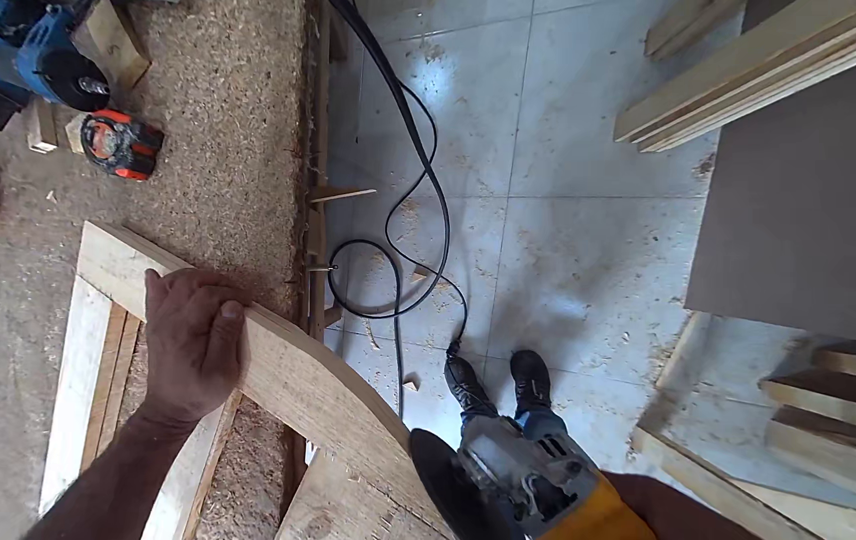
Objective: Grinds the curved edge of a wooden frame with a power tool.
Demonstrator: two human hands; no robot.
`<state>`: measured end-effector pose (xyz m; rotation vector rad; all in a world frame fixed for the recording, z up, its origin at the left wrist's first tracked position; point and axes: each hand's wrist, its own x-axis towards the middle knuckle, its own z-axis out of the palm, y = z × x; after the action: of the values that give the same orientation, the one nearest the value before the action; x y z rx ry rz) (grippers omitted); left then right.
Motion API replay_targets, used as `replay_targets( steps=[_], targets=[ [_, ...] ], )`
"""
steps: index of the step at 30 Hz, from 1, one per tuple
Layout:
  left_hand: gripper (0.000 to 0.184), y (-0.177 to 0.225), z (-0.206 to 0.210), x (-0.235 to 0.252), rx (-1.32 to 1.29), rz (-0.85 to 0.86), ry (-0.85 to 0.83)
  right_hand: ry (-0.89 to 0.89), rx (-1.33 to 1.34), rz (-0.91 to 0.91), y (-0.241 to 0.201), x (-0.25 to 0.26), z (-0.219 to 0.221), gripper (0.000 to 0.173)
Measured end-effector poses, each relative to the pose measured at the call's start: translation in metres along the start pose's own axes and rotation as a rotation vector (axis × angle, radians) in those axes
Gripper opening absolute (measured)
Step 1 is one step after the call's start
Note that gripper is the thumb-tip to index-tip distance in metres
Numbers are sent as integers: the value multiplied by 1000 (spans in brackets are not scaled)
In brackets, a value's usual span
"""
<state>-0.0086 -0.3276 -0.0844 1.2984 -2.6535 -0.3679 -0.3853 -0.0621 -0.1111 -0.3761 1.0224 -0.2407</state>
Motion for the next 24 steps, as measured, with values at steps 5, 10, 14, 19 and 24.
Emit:
replay_targets(
  steps=[5,10,14,19,24],
  targets=[
    [42,-3,3,1,-49,10,15,-84,2,-132,-52,37,-9,57],
    [41,-1,1,1,-80,-59,30,-147,-85,-85,-100,52,-19,49],
    [44,-2,3,0,-66,-65,26,-90,-130,30,-73,25,-25,56],
    [45,-1,4,1,-65,-58,28,-157,-107,-90,-119,50,-16,49],
    [44,0,3,-1,-101,-88,51,-171,-122,-43,-125,49,-21,50]
  ],
)
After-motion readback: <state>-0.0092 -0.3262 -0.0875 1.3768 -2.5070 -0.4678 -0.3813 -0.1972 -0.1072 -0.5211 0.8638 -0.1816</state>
